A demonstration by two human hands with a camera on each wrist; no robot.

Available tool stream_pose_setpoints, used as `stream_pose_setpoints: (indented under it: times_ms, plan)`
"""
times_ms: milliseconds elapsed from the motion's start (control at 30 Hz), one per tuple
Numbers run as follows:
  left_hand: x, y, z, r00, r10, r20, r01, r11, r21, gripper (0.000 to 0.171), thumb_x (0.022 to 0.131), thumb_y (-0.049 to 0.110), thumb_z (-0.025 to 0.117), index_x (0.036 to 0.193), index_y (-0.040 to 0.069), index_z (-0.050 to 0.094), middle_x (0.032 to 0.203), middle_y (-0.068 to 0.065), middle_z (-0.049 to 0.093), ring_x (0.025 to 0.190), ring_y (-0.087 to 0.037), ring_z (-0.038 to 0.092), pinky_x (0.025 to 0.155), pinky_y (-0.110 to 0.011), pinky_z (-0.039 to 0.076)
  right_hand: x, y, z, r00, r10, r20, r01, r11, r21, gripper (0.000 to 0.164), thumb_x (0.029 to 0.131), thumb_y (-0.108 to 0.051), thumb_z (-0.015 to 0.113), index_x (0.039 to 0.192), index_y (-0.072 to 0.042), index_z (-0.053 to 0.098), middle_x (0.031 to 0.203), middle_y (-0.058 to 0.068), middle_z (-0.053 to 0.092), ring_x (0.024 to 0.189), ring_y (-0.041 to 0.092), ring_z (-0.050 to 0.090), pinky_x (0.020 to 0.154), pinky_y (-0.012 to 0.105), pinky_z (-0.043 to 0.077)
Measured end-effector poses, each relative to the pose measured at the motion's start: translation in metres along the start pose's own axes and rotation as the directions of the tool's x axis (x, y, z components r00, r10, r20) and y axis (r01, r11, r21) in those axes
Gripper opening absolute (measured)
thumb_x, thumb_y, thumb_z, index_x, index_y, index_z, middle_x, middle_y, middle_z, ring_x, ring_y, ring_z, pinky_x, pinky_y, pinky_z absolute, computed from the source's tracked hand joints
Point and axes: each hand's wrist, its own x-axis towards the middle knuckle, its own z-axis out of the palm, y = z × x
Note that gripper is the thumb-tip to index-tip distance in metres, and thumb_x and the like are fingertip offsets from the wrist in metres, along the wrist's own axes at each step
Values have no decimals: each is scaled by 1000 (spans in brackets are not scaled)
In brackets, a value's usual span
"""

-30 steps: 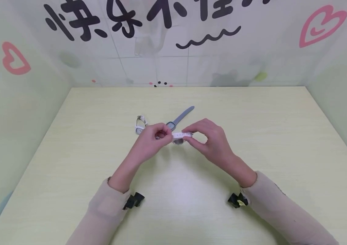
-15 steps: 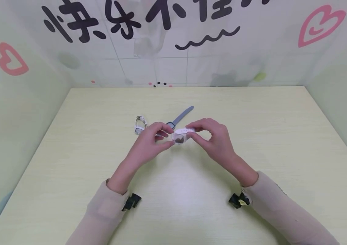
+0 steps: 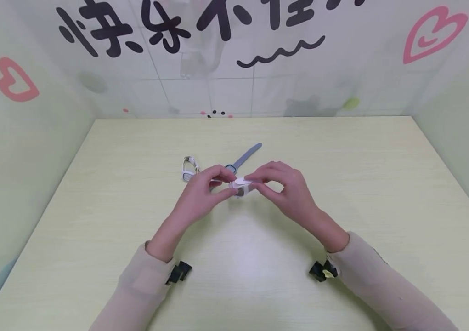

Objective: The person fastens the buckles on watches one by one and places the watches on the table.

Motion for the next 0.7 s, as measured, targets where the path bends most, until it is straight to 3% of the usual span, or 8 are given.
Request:
stream_pose_setpoints:
  times_ms: [233, 433, 700]
  plan:
    - [-1, 2, 0, 998, 26, -60, -25, 1000, 13, 24, 86, 16, 79, 108, 11, 70, 107, -5, 73, 112, -26, 66, 109, -48, 49, -1, 2, -3, 998, 22, 58, -20, 1000, -22, 19, 88, -1, 72, 104, -10, 77, 94, 2, 73, 86, 13, 65, 69, 22, 52]
    - [-1, 3, 1, 993, 65, -97, -62, 998, 31, 23, 85, 16, 79, 106, 11, 72, 105, -5, 75, 109, -24, 66, 106, -49, 49, -1, 2, -3, 998, -10, 69, 14, 999, -53, 19, 87, 0, 71, 102, -11, 77, 92, 1, 72, 85, 12, 63, 71, 23, 52]
    - [-1, 4, 9, 987, 128, -96, -129, 992, 1, 20, 86, 14, 78, 105, 11, 73, 100, -3, 75, 102, -18, 68, 101, -45, 54, 0, -3, 0, 997, -54, 61, 59, 996, -74, 17, 87, -2, 73, 102, -10, 77, 93, 1, 74, 89, 14, 66, 76, 27, 54]
